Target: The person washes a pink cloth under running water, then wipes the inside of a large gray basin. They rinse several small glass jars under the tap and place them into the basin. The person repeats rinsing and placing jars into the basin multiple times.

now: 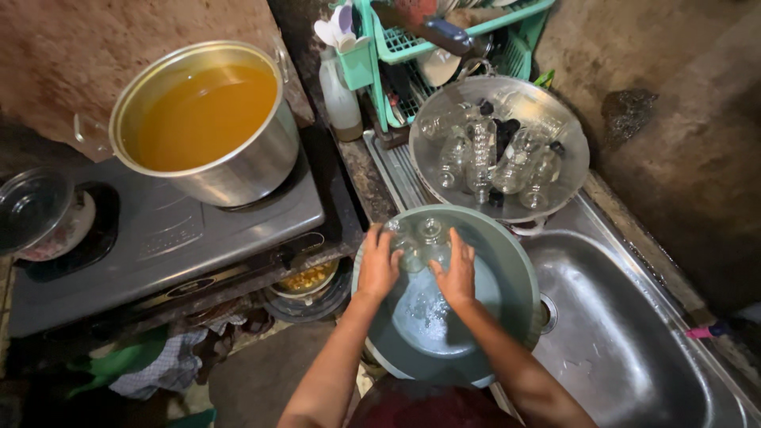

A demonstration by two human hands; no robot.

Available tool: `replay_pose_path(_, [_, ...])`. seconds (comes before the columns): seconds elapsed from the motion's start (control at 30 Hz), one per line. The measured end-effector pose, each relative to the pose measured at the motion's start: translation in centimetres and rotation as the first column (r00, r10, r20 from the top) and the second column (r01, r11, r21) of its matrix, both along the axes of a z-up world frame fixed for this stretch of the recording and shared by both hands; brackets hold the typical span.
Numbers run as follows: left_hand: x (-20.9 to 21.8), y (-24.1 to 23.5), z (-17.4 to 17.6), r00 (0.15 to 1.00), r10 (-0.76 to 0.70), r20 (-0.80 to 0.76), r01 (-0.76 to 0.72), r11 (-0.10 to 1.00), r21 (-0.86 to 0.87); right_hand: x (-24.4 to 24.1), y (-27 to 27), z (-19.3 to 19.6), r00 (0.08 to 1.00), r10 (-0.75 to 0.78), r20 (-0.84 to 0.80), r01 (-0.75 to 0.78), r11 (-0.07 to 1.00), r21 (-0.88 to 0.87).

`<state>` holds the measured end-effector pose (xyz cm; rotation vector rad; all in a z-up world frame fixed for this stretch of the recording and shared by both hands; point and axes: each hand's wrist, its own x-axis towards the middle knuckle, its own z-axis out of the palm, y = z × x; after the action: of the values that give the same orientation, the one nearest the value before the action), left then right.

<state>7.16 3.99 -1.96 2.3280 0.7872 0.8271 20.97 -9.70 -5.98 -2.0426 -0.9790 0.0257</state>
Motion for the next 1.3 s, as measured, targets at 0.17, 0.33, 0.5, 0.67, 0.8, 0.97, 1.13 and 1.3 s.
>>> replay_pose_path(0.17, [-0.5, 0.1, 2.2, 0.857, 0.188, -0.48, -0.244, 0.968, -0.058, 0.2, -0.2, -1.1, 0.998, 0.035, 0.047, -0.038, 0.997, 0.064])
replay_pose_path(0.33, [0.1, -1.4, 2.6, 0.819, 0.08, -0.569, -0.285, 0.916, -0.282, 1.8, -1.3, -1.6, 0.999, 0.033, -0.021, -0.032, 0.998, 0.052])
replay_pose_path(0.5, [-0.5, -3.7, 1.8, 0.848, 0.05, -0.528, -0.28, 0.888, -0.366, 2.4, -2.3, -1.7, 0.975, 0.06, -0.213, -0.053, 0.998, 0.037])
replay_pose_path(0.67, [-2.1, -5.5, 1.3, 0.852, 0.071, -0.518, -0.261, 0.916, -0.304, 2.3, -3.0, -1.8, 0.971, 0.116, -0.209, -0.118, 0.993, 0.004])
replay_pose_path(0.8, [-2.5, -6.1, 1.4, 0.85, 0.069, -0.523, -0.286, 0.893, -0.347, 2.5, -3.6, -2.2, 0.973, 0.129, -0.191, -0.13, 0.991, 0.008])
replay_pose_path(0.97, [-2.0, -6.0, 2.1, 0.816, 0.074, -0.573, -0.289, 0.911, -0.294, 3.0, -3.6, -1.6, 0.965, 0.103, -0.241, -0.112, 0.993, -0.024])
replay_pose_path(1.13, [-2.1, -6.2, 2.1, 0.81, 0.082, -0.581, -0.305, 0.905, -0.297, 4.3, -3.9, 0.6, 0.969, 0.14, -0.202, -0.152, 0.987, -0.045])
replay_pose_path(1.3, [-1.8, -6.4, 2.3, 0.779, 0.056, -0.624, -0.307, 0.902, -0.303, 4.9, -3.4, 2.3, 0.927, 0.206, -0.314, -0.231, 0.972, -0.045])
